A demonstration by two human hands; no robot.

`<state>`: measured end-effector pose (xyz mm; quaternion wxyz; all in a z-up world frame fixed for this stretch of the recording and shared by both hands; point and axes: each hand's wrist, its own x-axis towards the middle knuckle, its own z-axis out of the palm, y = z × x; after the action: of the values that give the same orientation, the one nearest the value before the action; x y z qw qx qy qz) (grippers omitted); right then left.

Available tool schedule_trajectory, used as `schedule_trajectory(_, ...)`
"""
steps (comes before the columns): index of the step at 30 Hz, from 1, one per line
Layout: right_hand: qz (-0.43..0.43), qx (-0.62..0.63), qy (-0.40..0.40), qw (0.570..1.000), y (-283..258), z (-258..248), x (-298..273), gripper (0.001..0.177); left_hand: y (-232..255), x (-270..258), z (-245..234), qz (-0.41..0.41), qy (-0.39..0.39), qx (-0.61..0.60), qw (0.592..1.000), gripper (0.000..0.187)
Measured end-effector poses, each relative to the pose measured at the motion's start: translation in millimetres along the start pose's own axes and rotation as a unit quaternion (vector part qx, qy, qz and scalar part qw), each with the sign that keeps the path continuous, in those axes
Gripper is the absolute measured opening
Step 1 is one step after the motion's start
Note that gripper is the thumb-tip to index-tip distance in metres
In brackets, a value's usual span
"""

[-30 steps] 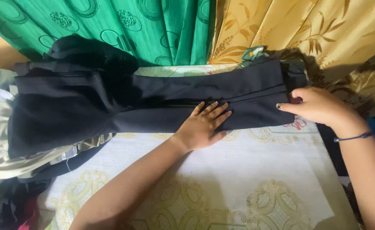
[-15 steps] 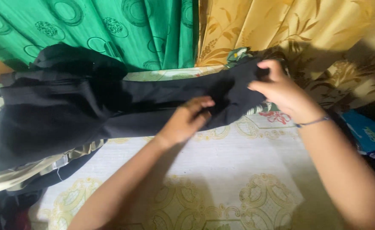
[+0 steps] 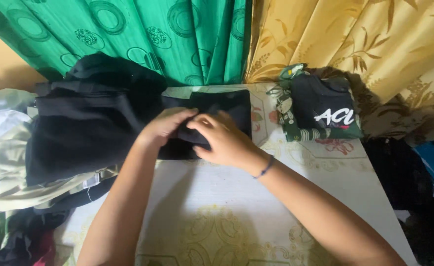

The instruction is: Fold various items of clothing and organize them on a table.

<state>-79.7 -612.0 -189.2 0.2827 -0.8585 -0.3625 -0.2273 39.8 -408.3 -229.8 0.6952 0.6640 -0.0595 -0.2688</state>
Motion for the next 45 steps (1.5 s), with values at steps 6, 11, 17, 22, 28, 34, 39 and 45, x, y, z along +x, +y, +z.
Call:
schedule_trajectory(6, 0.079, -0.124, -0.036, 0.988, 21.6, -3.7, -46.1, 0.066, -10.5, 16.2, 17.1, 0.169, 0.14, 0.248, 0.943, 0.038)
schedule_trajectory(11, 0.099, -0.099, -0.005, 0.99, 21.3, 5.0, -51.7, 0.071, 38.5, -30.1, -10.8, 0.234, 0.18, 0.282, 0.913, 0.061)
schedule_trajectory(17, 0.08, -0.116, -0.038, 0.989, 26.6, 11.8, -55.9, 0.069, 22.2, -35.4, -17.7, 0.027, 0.144, 0.318, 0.937, 0.094)
schedule_trajectory(22, 0.086, -0.181, -0.042, 0.979, 22.7, 6.3, -56.9, 0.065, 2.3, -17.4, -30.4, 0.288, 0.031, 0.34, 0.895, 0.092)
schedule_trajectory(28, 0.132, -0.303, -0.087, 0.94, 14.7, 15.4, -57.0, 0.066, 5.7, -23.1, -12.6, 0.252, 0.039, 0.413, 0.874, 0.062)
schedule_trajectory(34, 0.226, -0.246, -0.298, 0.894, 7.5, -15.2, -39.9, 0.084, -0.8, -31.5, 18.4, 0.205, 0.074, 0.564, 0.796, 0.059)
schedule_trajectory(39, 0.159, -0.167, -0.137, 0.963, 52.9, 10.6, -40.0, 0.055, 12.4, -51.2, 69.0, 0.267, 0.222, 0.666, 0.66, 0.056)
schedule_trajectory(45, 0.158, -0.156, -0.089, 0.971, 90.1, 30.5, -56.0, 0.052, -40.9, -39.3, 55.3, 0.338, 0.131, 0.66, 0.657, 0.067)
